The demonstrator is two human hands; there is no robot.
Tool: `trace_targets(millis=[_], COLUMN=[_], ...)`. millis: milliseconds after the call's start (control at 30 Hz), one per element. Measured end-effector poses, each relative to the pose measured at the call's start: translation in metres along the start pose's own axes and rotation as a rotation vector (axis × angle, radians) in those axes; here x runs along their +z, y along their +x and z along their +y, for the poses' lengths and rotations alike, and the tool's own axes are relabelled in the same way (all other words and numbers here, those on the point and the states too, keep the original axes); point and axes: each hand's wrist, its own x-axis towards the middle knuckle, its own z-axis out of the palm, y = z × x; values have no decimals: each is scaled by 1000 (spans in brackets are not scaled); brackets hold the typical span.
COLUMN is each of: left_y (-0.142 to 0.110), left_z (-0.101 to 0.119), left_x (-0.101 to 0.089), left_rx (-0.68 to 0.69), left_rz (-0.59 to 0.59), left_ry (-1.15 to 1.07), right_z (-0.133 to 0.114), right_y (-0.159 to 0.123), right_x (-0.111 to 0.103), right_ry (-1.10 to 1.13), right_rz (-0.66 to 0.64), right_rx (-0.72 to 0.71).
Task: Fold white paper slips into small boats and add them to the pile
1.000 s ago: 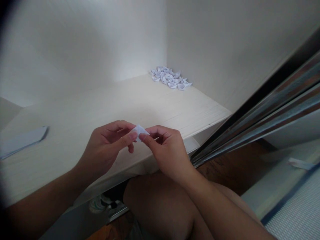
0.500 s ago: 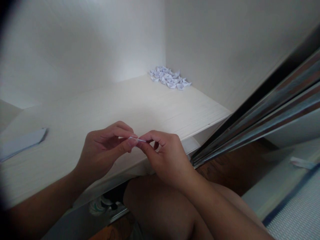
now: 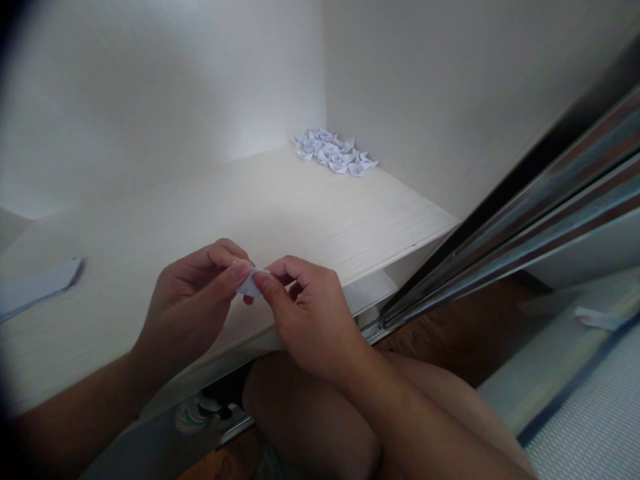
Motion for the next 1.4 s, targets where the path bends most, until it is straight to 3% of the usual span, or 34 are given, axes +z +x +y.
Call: trace_targets(millis=[300, 567, 800, 967, 1167, 1267, 1400], left_y=[3, 8, 9, 8, 5, 6, 6], left_z=[1, 0, -1, -3, -2, -1, -2], left_x=[0, 1, 1, 1, 1, 4, 5], left_rx=[-136, -354, -355, -383, -354, -318, -212], left_rz=[-91, -162, -156, -237, -247, -192, -67], left_ry=[67, 96, 144, 157, 143, 96, 13], right_z=[0, 8, 1, 3, 3, 2, 3], right_y=[5, 9, 12, 10, 7, 8, 8], right_x=[-9, -13, -25, -23, -15, -15, -18], right_ry=[-14, -106, -161, -237, -291, -158, -61], right_rz=[-65, 93, -101, -41, 5, 26, 12], right_rx=[13, 86, 148, 164, 175, 208, 146])
